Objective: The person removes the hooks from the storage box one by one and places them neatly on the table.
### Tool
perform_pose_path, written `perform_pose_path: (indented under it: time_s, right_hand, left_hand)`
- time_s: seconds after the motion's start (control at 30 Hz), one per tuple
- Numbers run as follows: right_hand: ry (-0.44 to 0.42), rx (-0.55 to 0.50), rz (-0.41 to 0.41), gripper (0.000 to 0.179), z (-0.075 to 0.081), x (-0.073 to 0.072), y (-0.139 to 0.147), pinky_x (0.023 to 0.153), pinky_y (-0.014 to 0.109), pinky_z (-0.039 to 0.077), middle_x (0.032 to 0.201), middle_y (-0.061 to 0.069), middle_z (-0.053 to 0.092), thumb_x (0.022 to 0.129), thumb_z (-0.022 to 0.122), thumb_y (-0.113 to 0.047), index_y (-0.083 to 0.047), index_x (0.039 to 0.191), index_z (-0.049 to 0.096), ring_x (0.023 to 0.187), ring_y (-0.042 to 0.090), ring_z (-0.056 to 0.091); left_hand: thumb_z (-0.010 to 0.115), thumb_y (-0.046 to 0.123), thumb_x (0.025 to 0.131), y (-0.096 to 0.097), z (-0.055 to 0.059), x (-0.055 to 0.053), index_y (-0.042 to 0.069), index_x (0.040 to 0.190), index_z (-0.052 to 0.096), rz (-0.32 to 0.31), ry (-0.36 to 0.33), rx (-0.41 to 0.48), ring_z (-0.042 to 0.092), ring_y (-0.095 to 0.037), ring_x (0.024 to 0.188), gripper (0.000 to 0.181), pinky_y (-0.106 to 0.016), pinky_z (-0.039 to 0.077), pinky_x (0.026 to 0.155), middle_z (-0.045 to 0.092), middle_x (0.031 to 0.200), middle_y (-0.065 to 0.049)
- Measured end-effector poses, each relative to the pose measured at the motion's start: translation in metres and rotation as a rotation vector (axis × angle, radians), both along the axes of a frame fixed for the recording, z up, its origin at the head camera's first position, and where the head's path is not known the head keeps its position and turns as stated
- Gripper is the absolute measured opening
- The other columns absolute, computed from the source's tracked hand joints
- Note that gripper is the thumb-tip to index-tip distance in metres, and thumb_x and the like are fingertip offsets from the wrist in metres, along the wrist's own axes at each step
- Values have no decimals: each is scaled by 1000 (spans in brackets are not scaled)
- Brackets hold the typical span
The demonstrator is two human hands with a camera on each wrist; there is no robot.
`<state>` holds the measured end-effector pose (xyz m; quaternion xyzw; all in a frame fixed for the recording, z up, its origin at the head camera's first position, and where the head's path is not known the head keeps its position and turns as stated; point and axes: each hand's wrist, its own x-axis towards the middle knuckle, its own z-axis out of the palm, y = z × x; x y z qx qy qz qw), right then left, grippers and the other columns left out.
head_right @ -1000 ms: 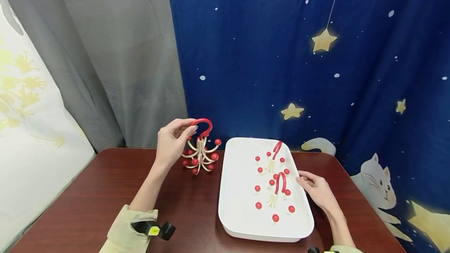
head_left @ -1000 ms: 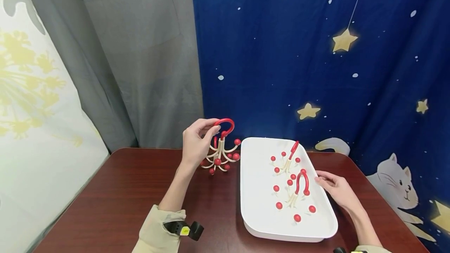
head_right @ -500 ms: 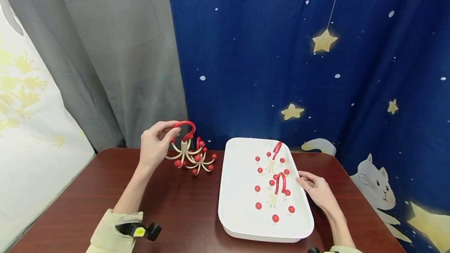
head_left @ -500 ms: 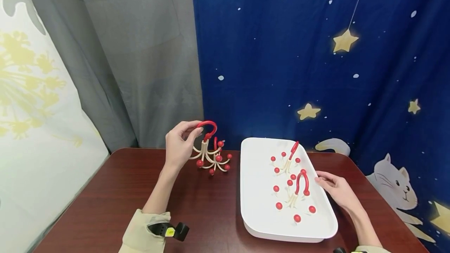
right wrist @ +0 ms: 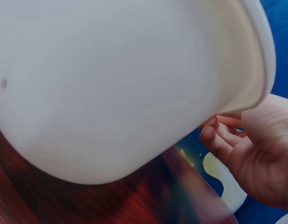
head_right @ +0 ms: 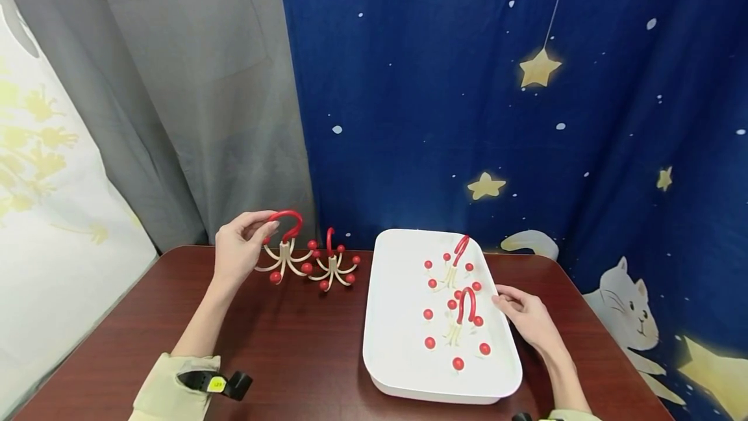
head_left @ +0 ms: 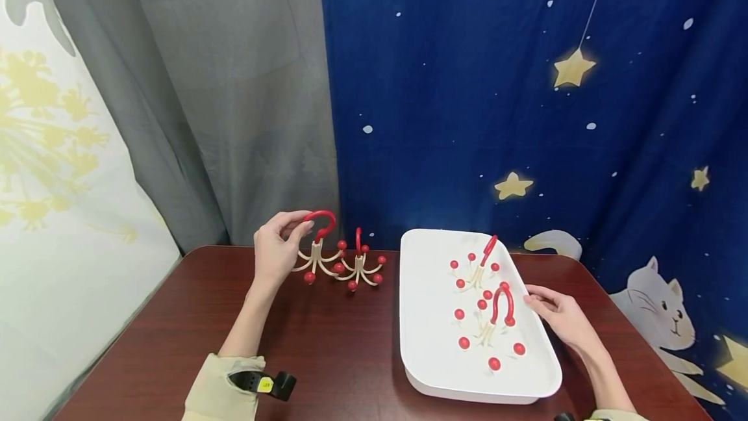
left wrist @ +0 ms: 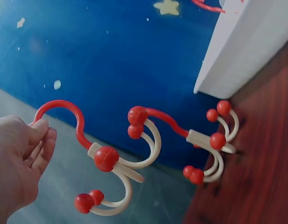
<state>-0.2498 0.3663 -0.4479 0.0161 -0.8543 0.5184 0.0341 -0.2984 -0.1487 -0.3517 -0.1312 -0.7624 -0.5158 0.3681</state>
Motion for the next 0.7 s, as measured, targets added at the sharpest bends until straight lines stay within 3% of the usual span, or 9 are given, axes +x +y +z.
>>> perform_pose_path:
  time_s: [0.13, 0.43, 0.7]
  right_hand:
    - [6, -2, 1, 54, 0, -1, 0, 74, 27, 58, 118, 28, 65, 102, 63, -22, 13, 139, 48, 88, 17, 69]
    - [0, -15, 6, 54, -1, -1, 0, 74, 27, 58, 118, 28, 65, 102, 63, -22, 14, 140, 47, 88, 16, 69]
    - [1, 2, 6, 54, 0, 0, 0, 73, 27, 58, 118, 28, 65, 102, 63, -22, 14, 139, 47, 88, 15, 68]
  left_hand:
    - [81, 2, 84, -9, -9, -5, 2, 101, 78, 29, -20, 9, 71, -7, 72, 16, -11, 51, 64, 75, 89, -10]
    - [80, 0, 84, -27, -31, -16, 1, 101, 78, 63, -130, 20, 74, -29, 76, 17, -11, 49, 62, 75, 83, -15]
    - [79, 1, 86, -38, -52, -25, 0, 102, 77, 71, -218, 28, 72, -6, 71, 15, -9, 49, 64, 75, 84, -17]
